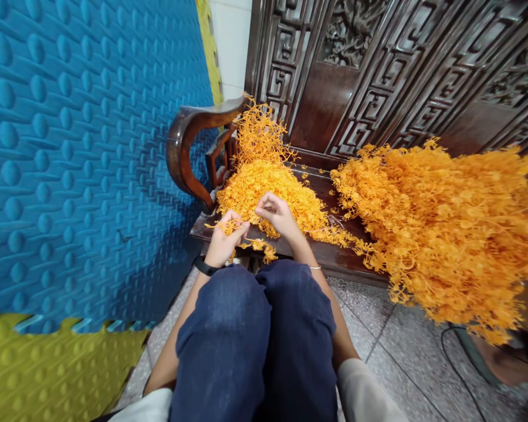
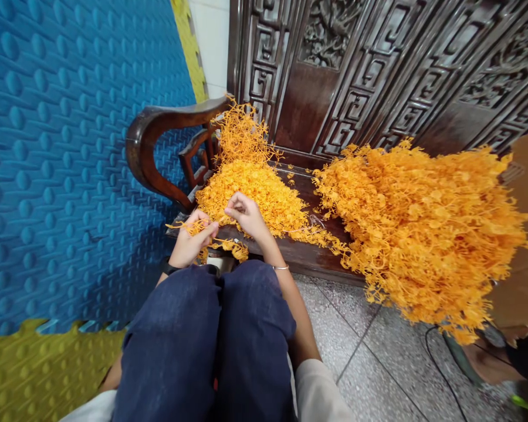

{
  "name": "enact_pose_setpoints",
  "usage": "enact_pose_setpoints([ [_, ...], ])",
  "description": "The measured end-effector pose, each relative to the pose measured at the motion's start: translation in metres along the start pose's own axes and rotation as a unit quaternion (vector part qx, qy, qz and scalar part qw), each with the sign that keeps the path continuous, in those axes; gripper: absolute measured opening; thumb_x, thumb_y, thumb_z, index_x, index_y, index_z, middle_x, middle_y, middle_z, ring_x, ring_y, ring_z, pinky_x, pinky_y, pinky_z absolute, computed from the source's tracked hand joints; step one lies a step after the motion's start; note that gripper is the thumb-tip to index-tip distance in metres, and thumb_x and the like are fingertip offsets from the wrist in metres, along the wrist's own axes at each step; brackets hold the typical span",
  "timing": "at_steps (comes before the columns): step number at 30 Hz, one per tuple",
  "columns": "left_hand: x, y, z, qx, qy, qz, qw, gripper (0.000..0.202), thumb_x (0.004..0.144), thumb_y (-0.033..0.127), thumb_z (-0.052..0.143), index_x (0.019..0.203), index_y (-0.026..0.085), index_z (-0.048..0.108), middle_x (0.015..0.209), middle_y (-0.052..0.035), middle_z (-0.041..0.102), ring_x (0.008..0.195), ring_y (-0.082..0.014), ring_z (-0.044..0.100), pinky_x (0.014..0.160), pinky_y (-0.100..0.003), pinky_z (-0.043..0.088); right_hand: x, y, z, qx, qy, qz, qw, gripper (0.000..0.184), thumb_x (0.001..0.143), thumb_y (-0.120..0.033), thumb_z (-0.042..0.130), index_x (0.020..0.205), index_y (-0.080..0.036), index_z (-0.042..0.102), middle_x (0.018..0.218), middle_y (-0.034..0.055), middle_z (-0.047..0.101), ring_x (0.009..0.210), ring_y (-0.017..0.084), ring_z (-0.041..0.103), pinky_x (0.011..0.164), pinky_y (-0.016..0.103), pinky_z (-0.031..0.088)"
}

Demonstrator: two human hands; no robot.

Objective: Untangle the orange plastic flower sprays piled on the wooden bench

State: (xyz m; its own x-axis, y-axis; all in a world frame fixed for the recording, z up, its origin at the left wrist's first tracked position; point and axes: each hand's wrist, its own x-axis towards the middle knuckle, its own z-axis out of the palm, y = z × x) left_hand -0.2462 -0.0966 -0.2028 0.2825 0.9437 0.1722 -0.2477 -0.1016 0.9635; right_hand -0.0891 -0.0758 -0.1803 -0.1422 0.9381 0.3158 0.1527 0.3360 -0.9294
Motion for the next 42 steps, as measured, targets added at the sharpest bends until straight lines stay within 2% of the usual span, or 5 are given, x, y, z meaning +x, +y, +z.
enact_pose_setpoints([
  [9,0.000,-0.004,-0.004,-0.031,0.132,0.052,0.989,0.029,0.074,0.022,0.062,0.064,0.020,0.034,0.045,0.0095,0.043,0.034,-0.0032,0.032,0.035,-0.015,0.019,0.002,-0.001,-0.022,-0.130,0.299,-0.080,0.942,0.010,0.081,-0.031,0.054,0.076,-0.023,0.049,0.072,0.0006,0.052,0.069,0.013,0.052,0.068,0.030,0.044],
  [21,-0.004,0.000,-0.012,-0.051,0.086,0.012,0.995,0.031,0.073,0.031,0.066,0.075,0.020,0.037,0.062,0.0048,0.063,0.030,-0.0026,0.041,0.033,-0.015,0.028,0.024,-0.007,-0.027,-0.032,0.201,-0.063,0.977,0.036,0.076,-0.036,0.064,0.110,-0.026,0.059,0.110,0.0052,0.064,0.101,0.017,0.059,0.094,0.037,0.045],
  [26,-0.003,-0.003,-0.018,-0.065,0.146,0.020,0.987,0.033,0.070,0.032,0.068,0.076,0.020,0.038,0.062,0.0055,0.063,0.029,-0.0029,0.041,0.031,-0.015,0.026,-0.001,-0.025,-0.019,-0.028,-0.047,0.003,0.999,0.018,0.079,-0.036,0.061,0.083,-0.020,0.067,0.090,0.0033,0.069,0.088,0.015,0.064,0.087,0.036,0.050],
  [31,-0.003,-0.003,-0.020,-0.083,0.190,0.034,0.978,0.032,0.068,0.030,0.068,0.076,0.021,0.039,0.066,0.0043,0.066,0.029,-0.0037,0.043,0.030,-0.016,0.028,-0.007,-0.029,-0.014,-0.035,-0.300,0.048,0.952,0.025,0.072,-0.026,0.069,0.095,-0.018,0.067,0.087,0.0022,0.069,0.079,0.012,0.065,0.077,0.029,0.053],
  [42,-0.005,0.006,-0.025,-0.131,0.115,0.014,0.985,0.027,0.083,0.040,0.051,0.096,0.016,0.056,0.085,-0.0054,0.071,0.031,-0.0070,0.045,0.030,-0.023,0.029,-0.012,0.001,-0.018,0.029,-0.125,0.065,0.990,0.017,0.069,-0.015,0.070,0.084,-0.016,0.063,0.079,-0.0007,0.064,0.076,0.008,0.061,0.077,0.025,0.049],
])
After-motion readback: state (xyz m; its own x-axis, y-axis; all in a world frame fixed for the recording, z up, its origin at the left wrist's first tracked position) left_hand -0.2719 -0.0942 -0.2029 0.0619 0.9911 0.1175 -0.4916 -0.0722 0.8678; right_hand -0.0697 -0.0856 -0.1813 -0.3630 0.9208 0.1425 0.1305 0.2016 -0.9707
